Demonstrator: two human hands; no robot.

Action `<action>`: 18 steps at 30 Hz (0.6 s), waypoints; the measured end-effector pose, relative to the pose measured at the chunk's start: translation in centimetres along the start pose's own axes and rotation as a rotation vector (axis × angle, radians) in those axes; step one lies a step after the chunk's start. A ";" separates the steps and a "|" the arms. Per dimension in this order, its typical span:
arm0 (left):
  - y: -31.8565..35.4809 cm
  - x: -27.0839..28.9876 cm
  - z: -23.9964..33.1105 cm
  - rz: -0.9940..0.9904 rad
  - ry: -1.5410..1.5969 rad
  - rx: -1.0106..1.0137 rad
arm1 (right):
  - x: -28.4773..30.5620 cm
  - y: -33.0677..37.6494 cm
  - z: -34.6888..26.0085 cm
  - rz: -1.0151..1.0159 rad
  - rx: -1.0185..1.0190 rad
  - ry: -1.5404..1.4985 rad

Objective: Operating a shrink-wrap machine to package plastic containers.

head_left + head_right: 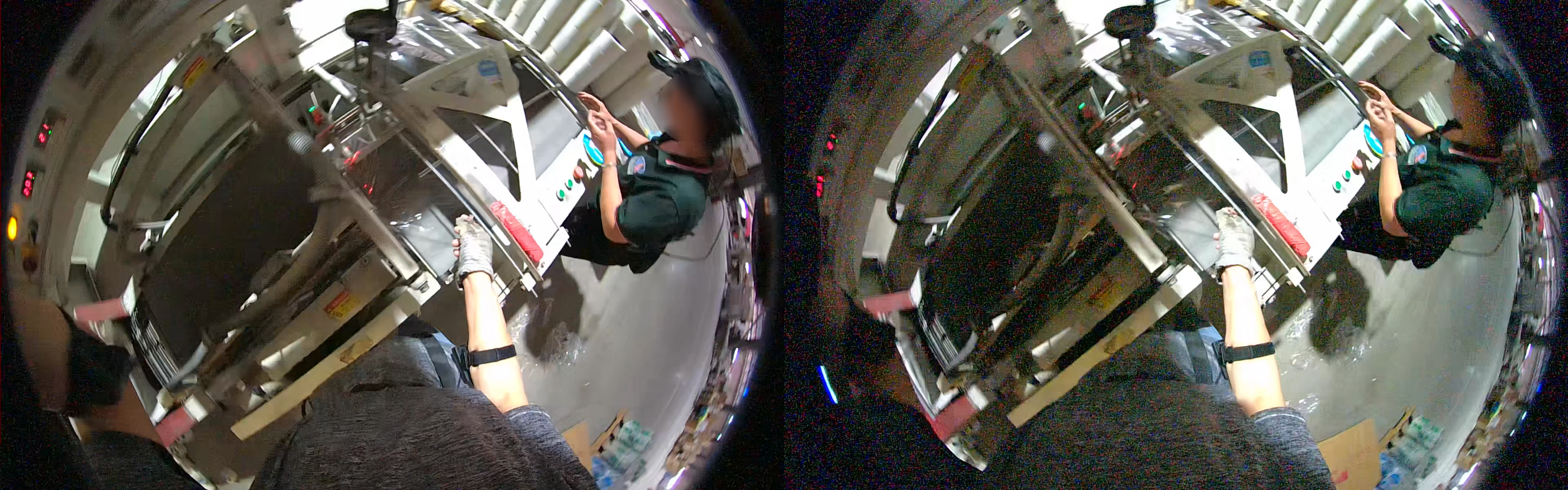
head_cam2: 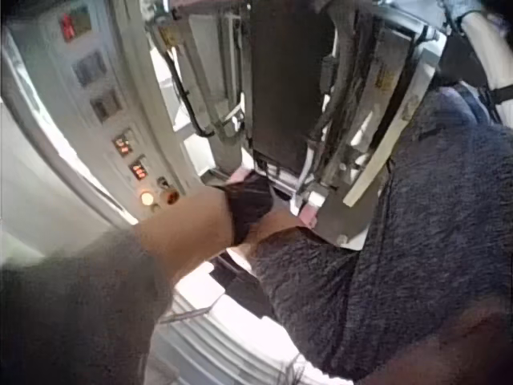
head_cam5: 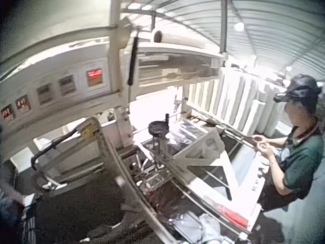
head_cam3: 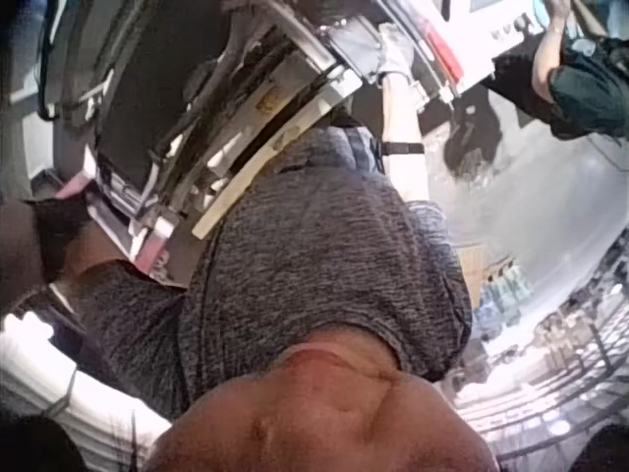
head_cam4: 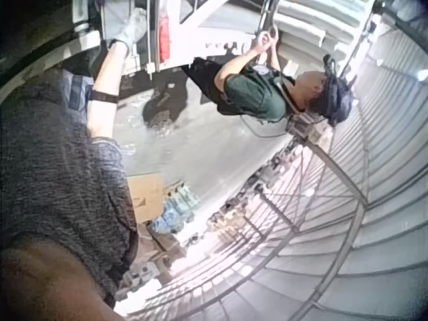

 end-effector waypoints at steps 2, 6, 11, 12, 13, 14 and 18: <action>0.8 1.6 -1.4 0.030 -0.017 0.100 | -0.8 1.2 -0.7 0.008 -0.013 0.009; 5.5 2.4 -10.2 0.059 -0.022 0.486 | 1.0 2.0 -0.2 0.082 0.110 -0.070; 12.8 2.2 -15.8 -0.148 -0.422 0.806 | -0.4 2.7 -1.0 0.048 0.136 -0.023; 15.9 3.2 -17.0 -0.089 -0.424 0.921 | -0.7 2.2 -0.8 0.024 0.154 -0.004; 18.6 4.3 -18.5 -0.028 -0.420 1.035 | -0.9 1.5 -0.4 0.002 0.173 0.018; 17.8 3.9 -18.9 -0.045 -0.409 1.027 | -0.7 0.8 -0.1 0.026 0.230 0.049; 20.1 4.3 -21.5 -0.429 -0.558 0.957 | -0.9 -0.4 1.3 0.050 0.148 -0.047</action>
Point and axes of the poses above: each hand's wrist, its own y-axis away from the middle knuckle, its own x-axis out of the back of the hand, z = x × y, the point moved 4 cm from there along -y, towards the middle knuckle, and after that the axes turned 7 degrees about z, right-handed, at the moved point
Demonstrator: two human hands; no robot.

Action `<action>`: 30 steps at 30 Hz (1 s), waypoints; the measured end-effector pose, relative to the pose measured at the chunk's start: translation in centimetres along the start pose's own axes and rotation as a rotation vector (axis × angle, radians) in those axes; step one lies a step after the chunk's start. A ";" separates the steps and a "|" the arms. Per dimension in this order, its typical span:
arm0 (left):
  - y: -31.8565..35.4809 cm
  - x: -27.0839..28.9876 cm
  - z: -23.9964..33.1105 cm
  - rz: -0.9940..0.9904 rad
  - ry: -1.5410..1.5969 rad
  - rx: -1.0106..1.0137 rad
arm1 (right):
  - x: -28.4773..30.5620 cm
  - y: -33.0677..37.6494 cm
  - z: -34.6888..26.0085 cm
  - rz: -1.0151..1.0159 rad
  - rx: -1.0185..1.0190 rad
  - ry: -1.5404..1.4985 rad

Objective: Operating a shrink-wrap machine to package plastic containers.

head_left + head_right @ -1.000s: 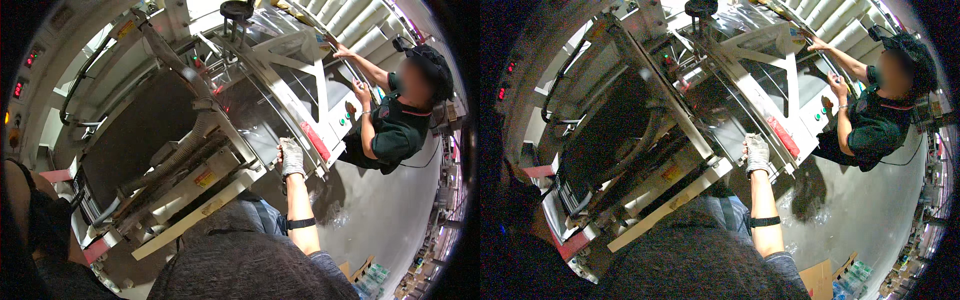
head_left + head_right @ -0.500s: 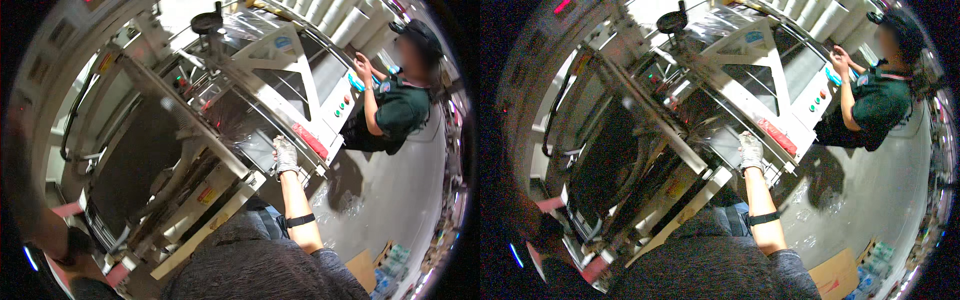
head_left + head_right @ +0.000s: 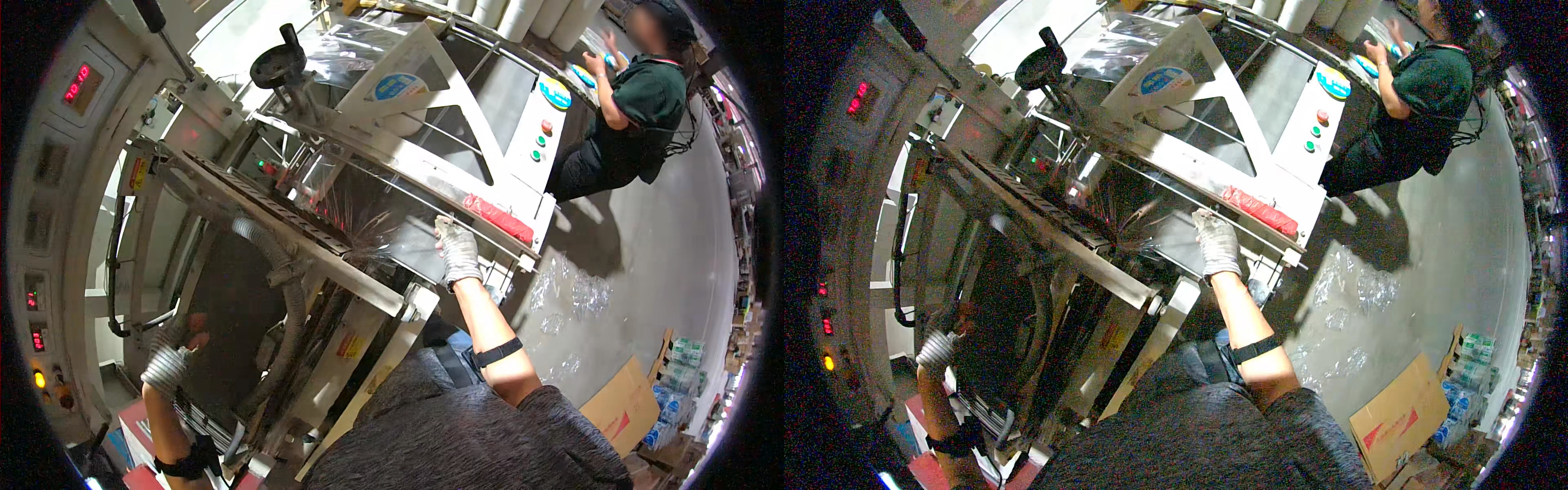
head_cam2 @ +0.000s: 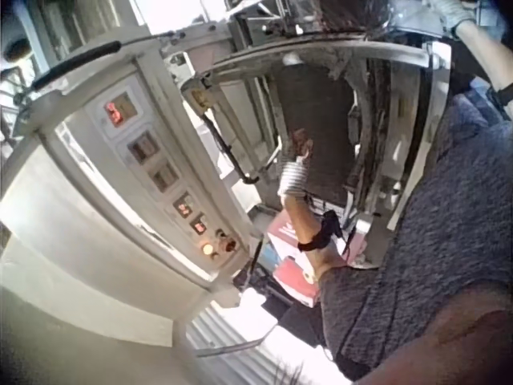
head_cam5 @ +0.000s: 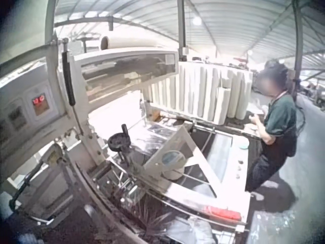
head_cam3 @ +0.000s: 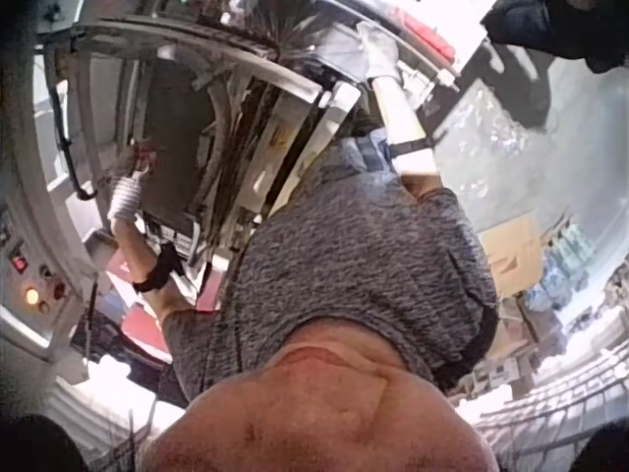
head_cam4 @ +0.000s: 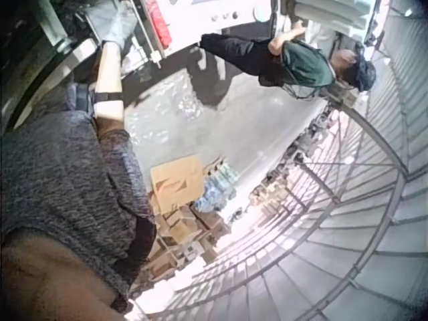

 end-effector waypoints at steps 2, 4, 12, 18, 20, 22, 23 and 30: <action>-0.2 -0.5 -0.7 0.015 0.005 -0.183 | -0.3 0.4 -0.5 0.001 -0.010 -0.009; -0.7 -0.8 -1.5 0.006 0.536 0.108 | -0.1 0.0 0.4 -0.008 -0.025 0.011; -3.3 -0.7 3.0 0.114 0.136 -0.052 | 0.8 0.4 0.7 0.062 -0.053 0.027; -3.8 -0.5 5.8 0.106 0.077 0.001 | 0.9 -0.2 1.1 0.064 -0.100 0.006; -3.9 -0.7 5.4 0.096 0.069 0.054 | 0.6 -0.1 0.9 0.053 -0.049 0.002; -4.3 -1.4 4.4 0.108 0.162 -0.032 | 0.5 0.4 0.1 0.049 -0.052 0.013; -4.4 -1.2 4.5 0.104 0.161 -0.030 | 0.4 0.7 -0.5 0.046 -0.050 0.024; -5.3 -0.7 5.9 0.143 -0.060 -0.288 | 0.4 0.2 0.0 0.035 -0.048 -0.002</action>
Point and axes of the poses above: each hand's wrist, its own y-axis away from the middle knuckle, its own x-axis out of the back of the hand, z = x × y, the point moved 4 cm from there along -y, towards the middle knuckle, and after that the axes turned 7 degrees about z, right-handed, at the moved point
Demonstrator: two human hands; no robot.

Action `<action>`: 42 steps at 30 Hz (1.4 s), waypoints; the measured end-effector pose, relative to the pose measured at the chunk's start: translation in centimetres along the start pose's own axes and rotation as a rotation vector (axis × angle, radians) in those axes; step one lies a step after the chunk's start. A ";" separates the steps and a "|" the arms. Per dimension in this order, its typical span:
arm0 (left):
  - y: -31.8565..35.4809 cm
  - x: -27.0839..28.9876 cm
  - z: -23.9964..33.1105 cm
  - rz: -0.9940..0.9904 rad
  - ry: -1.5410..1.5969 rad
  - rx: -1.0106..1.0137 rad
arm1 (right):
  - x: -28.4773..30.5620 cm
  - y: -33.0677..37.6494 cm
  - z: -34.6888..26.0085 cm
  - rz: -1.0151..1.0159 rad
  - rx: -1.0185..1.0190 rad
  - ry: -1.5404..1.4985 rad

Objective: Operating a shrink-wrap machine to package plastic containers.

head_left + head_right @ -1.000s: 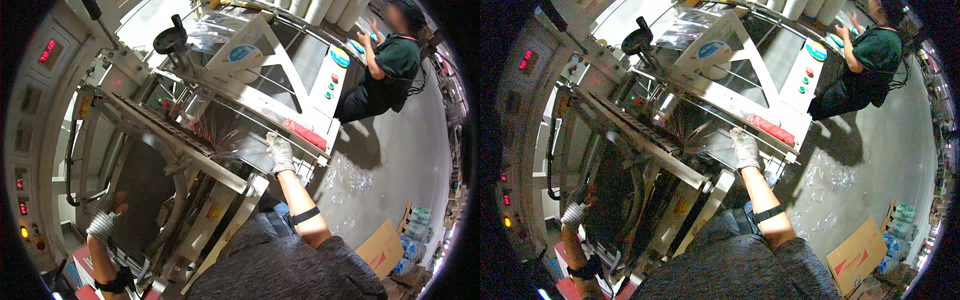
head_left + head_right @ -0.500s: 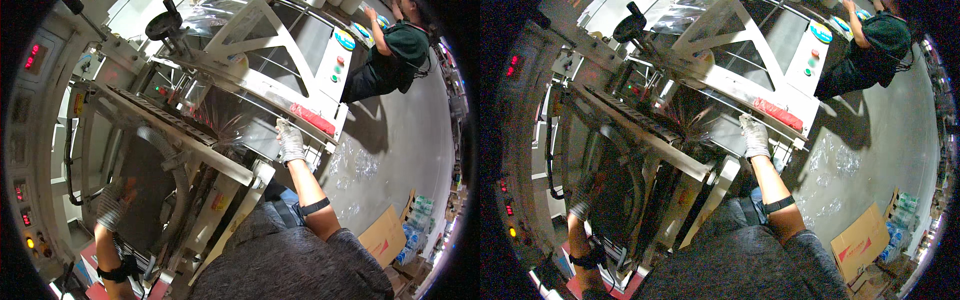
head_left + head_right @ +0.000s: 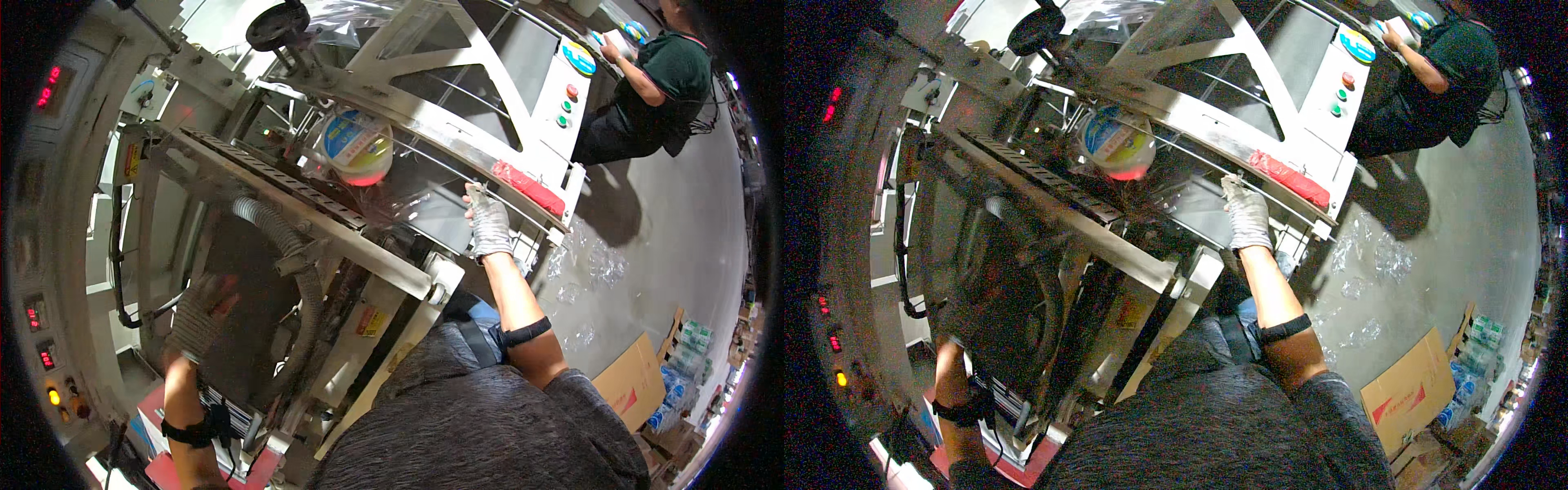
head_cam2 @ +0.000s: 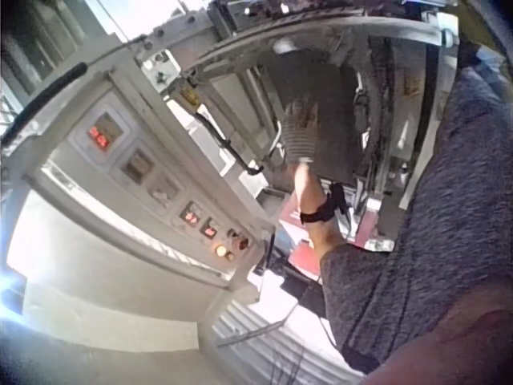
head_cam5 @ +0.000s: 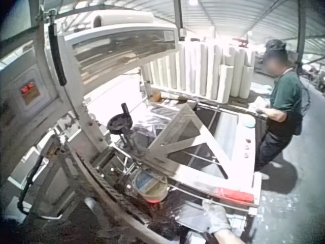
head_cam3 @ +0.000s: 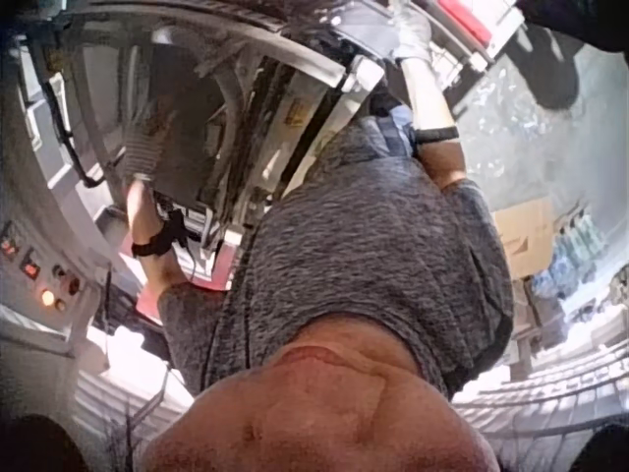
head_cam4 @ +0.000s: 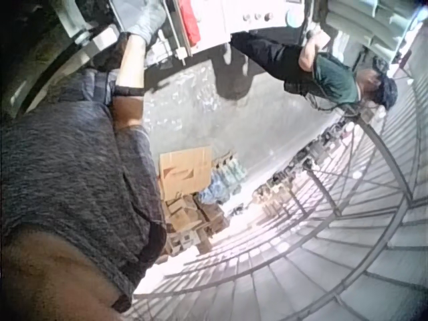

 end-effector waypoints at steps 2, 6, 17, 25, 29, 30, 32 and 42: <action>-0.2 0.1 0.5 -0.073 -0.118 0.019 | 0.0 0.0 0.3 0.006 -0.063 -0.011; 0.5 0.1 0.8 0.062 0.096 -0.064 | 0.0 -0.1 0.4 0.005 -0.036 0.007; -2.3 -2.5 -0.6 -0.147 -0.057 -0.006 | -1.2 -0.1 -0.5 -0.119 0.040 0.107; -4.8 -7.0 -1.1 -0.057 -0.321 -0.254 | -3.0 -0.5 -1.3 -0.148 0.074 0.129; -6.2 -10.8 -1.3 0.006 -0.149 -0.293 | -4.1 2.5 -6.2 -0.134 0.144 0.117; -7.1 -12.0 -0.9 -0.061 -0.206 -0.279 | -4.4 -0.8 -2.5 -0.166 0.218 0.067; -8.0 -14.0 -0.6 -0.137 -0.256 -0.264 | -4.7 -1.2 -1.5 -0.118 0.447 0.229; -9.7 -17.1 -2.7 -0.128 -0.147 -0.133 | -5.6 -1.2 -2.0 0.026 0.927 1.142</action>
Point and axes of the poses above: each hand's wrist, its own y-axis away from the middle knuckle, its own x-axis out of the back of the hand, z = x × y, the point moved 4 cm from there along -y, towards the middle knuckle, and after that the axes turned 7 degrees about z, right-handed, at the moved point
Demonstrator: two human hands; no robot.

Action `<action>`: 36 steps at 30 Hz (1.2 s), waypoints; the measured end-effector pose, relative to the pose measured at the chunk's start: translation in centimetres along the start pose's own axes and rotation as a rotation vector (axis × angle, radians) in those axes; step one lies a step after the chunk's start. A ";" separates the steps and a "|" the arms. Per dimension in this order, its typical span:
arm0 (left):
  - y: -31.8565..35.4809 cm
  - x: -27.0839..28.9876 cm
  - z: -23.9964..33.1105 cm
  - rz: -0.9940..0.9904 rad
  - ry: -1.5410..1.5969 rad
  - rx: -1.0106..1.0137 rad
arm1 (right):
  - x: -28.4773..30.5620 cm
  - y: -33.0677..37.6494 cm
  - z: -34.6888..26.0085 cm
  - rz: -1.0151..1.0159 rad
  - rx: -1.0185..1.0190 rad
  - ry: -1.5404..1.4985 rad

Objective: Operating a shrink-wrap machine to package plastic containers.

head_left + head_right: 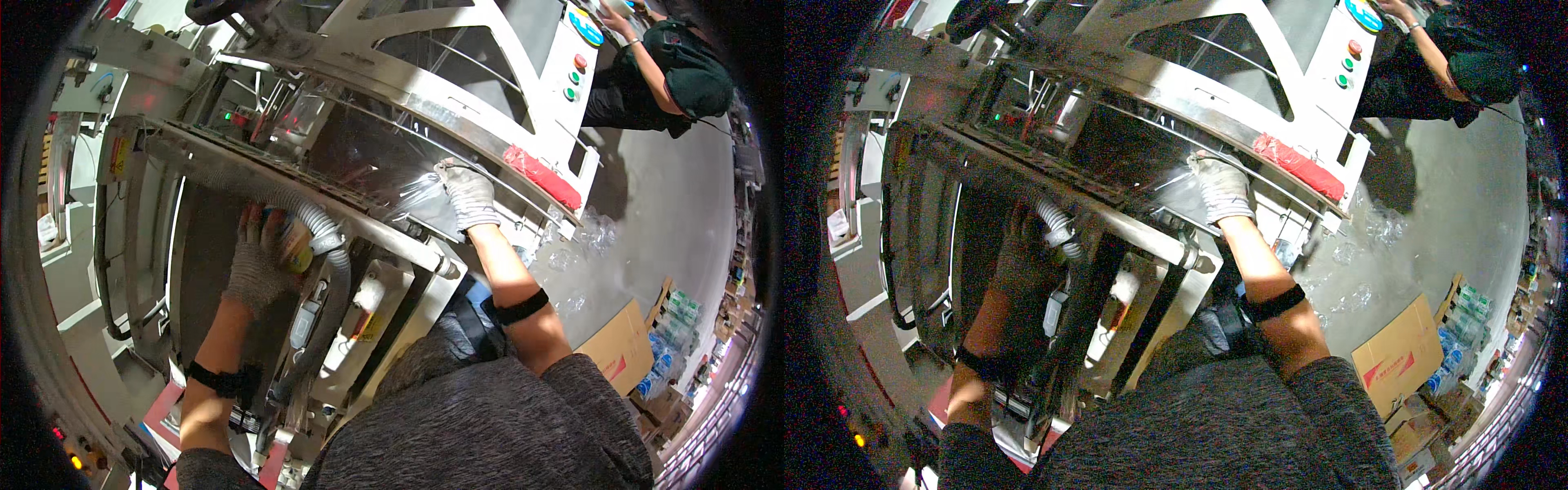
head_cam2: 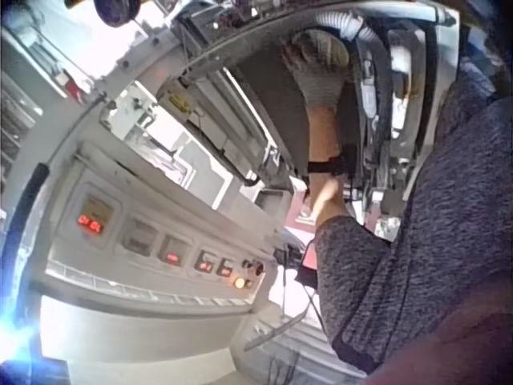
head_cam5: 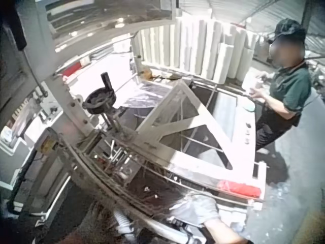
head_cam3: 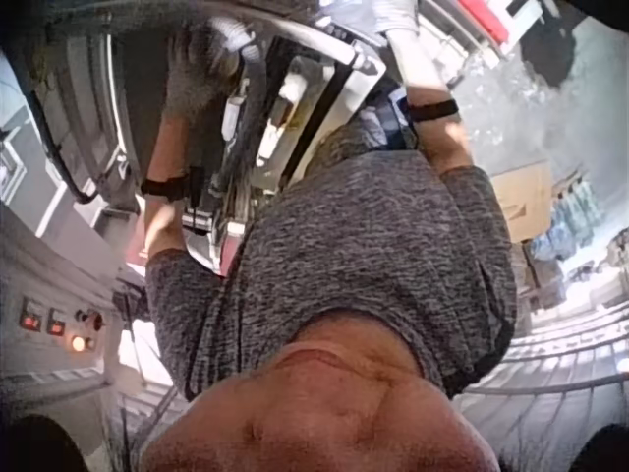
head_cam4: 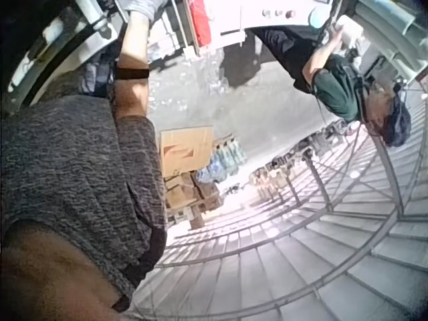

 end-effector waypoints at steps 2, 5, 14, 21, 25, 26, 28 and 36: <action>0.3 0.0 0.1 -0.029 0.086 0.083 | -1.8 0.3 0.7 0.054 0.027 0.038; 0.6 0.6 0.6 -0.001 -0.044 0.074 | -2.7 0.4 0.8 -0.082 -0.029 0.135; 12.0 1.2 -4.8 0.201 -0.054 0.014 | -3.3 -0.4 1.2 0.006 -0.166 -0.115; 21.0 5.9 -7.0 0.229 0.069 0.261 | 0.2 0.3 0.5 -0.208 -0.274 -0.311; 23.0 11.8 -6.0 0.432 0.085 0.442 | 4.2 3.3 1.1 -0.031 -0.583 -0.897; 23.2 13.7 -4.6 0.472 0.089 0.457 | 4.5 4.3 1.6 0.052 -0.592 -0.932; 22.6 17.9 2.1 0.567 0.225 0.500 | 6.9 5.7 1.9 0.163 -0.518 -0.857; 22.8 16.4 16.8 0.635 0.613 0.387 | 9.5 12.2 1.1 -0.457 0.051 -0.428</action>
Point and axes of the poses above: each hand's wrist, its own y-axis away from the middle knuckle, its own x-axis out of the back of the hand, z = x × y, the point moved 4 cm from there along -y, towards the middle knuckle, and after that the axes turned 7 degrees about z, right-handed, at the moved point
